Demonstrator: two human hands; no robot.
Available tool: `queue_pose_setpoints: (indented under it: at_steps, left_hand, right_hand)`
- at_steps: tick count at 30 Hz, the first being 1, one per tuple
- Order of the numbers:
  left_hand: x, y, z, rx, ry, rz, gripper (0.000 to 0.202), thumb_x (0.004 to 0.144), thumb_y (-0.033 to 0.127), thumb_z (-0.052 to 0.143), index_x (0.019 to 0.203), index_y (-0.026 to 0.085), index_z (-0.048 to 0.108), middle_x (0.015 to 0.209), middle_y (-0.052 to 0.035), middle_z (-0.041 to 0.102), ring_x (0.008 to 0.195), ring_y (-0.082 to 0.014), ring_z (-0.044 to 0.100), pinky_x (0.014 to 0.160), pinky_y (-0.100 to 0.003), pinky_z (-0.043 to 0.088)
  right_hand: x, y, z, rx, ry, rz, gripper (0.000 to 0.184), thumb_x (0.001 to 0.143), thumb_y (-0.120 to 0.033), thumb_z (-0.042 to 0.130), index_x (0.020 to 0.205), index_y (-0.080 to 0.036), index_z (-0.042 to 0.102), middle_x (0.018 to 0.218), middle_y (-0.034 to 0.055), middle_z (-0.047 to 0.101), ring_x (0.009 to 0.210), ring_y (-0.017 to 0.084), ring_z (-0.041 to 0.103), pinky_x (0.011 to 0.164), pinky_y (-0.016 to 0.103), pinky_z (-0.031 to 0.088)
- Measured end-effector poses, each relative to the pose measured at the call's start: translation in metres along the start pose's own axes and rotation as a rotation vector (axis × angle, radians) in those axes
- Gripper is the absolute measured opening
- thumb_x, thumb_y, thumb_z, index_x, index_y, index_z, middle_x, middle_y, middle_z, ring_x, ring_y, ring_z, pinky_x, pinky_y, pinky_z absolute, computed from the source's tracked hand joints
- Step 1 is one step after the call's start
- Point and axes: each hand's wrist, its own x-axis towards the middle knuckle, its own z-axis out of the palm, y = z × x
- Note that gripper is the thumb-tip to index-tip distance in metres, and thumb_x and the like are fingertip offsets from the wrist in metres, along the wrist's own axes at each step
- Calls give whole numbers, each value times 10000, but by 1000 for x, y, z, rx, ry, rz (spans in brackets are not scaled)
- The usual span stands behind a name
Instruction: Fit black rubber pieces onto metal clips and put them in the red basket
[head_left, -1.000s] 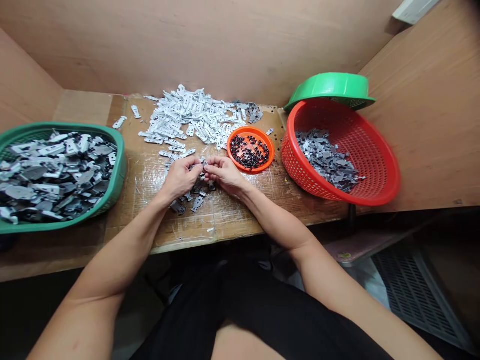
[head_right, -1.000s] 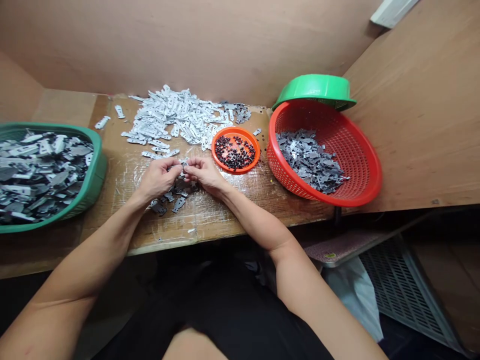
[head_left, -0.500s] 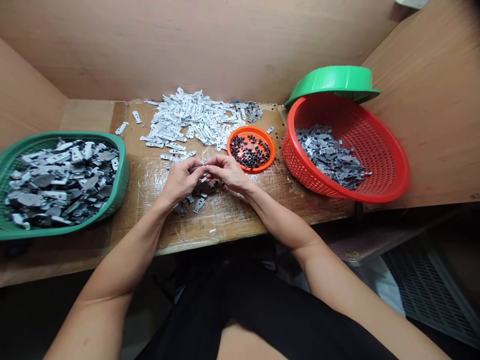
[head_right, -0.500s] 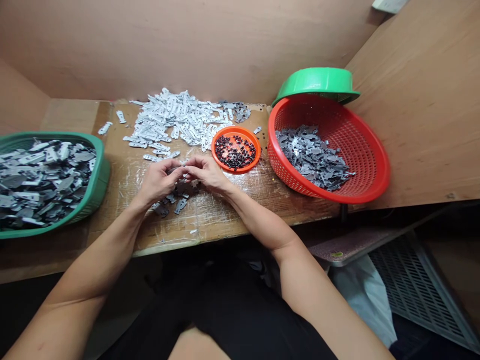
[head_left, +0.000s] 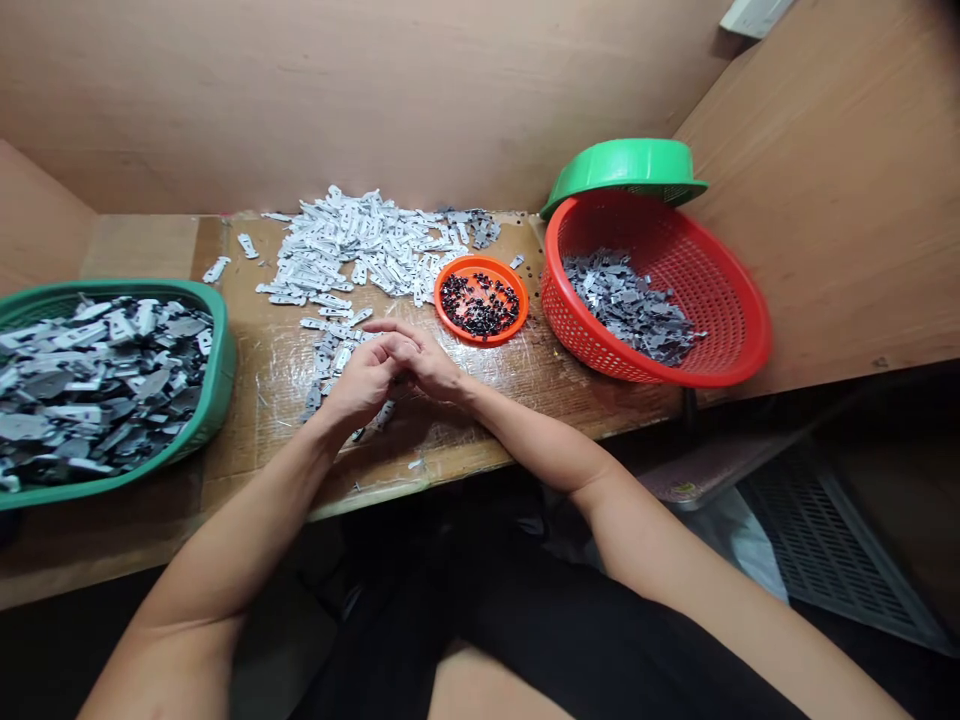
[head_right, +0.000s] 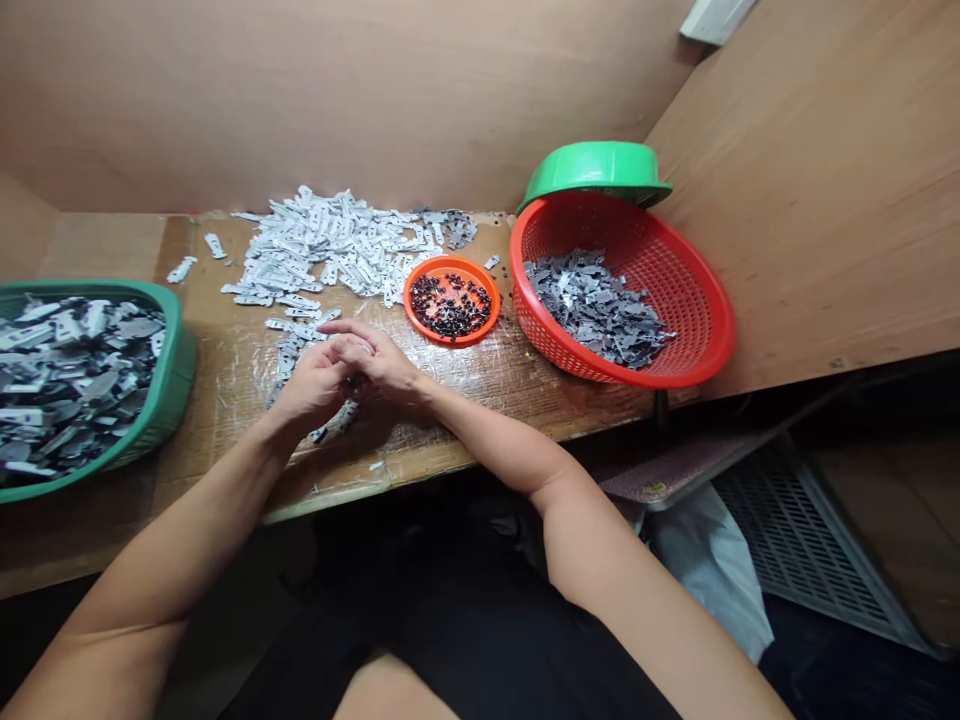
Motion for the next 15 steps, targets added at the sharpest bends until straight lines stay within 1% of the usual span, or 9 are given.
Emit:
queue_pose_setpoints:
  at_steps: [2,3,4,5,7,9,11,13,15]
  left_hand:
    - [-1,2,3,-30,46,-24,581,586,503,1217,707,238,714,691,9,590,614,-138,463,610,-291,358]
    - [-1,4,3,-36,60,-33,551,576,470,1191,686,237,703,700,9,580,620,-134,448,610,-289,341]
    - [-1,6,4,-37,63,-38,530,569,443,1155,657,241,673,702,9,568,621,-131,432,607,-289,324]
    - [-2,7,4,-35,60,-37,514,565,418,1113,633,247,633,702,11,555,623,-129,417,605,-288,311]
    - [-3,8,6,-15,56,-20,465,569,393,1026,622,258,584,696,19,525,627,-130,382,602,-291,298]
    - [-3,6,7,29,70,23,428,601,420,972,641,267,574,690,18,516,641,-144,376,609,-302,325]
    - [-1,0,9,63,84,60,446,655,468,956,666,277,554,684,6,524,667,-173,439,627,-316,390]
    - [3,-7,10,49,79,52,508,692,494,975,691,290,510,670,1,523,697,-209,528,631,-322,442]
    - [7,-13,10,-26,80,16,573,674,469,1053,707,295,508,660,9,517,722,-232,597,615,-312,474]
  right_hand:
    - [3,-2,2,-34,48,-29,910,823,-923,1081,1361,-228,844,1233,85,864,1122,280,820,972,379,729]
    - [5,-3,3,-51,61,-28,889,794,-902,1105,1319,-234,845,1295,102,877,1232,314,831,1081,422,732]
    - [5,-4,4,-59,70,-21,866,784,-885,1114,1296,-242,841,1311,104,879,1276,331,831,1136,454,726]
    - [6,-5,5,-61,68,-13,844,780,-863,1121,1283,-249,833,1295,96,876,1275,335,830,1151,472,721]
    - [5,-4,8,-68,64,-15,795,764,-802,1142,1248,-264,815,1218,65,859,1207,317,820,1120,474,715]
    - [3,-3,11,-94,87,-42,699,789,-735,1130,1193,-272,796,1155,39,832,1148,291,798,1110,464,699]
    - [1,1,14,-130,144,-78,531,894,-661,1047,1137,-272,779,1115,28,809,1119,272,778,1133,459,684]
    - [2,6,17,-161,221,-103,352,994,-565,931,1091,-272,761,1074,24,795,1094,264,760,1145,459,677]
    - [5,11,18,-174,276,-110,239,1020,-483,861,1056,-276,746,1028,20,788,1067,266,742,1126,465,675]
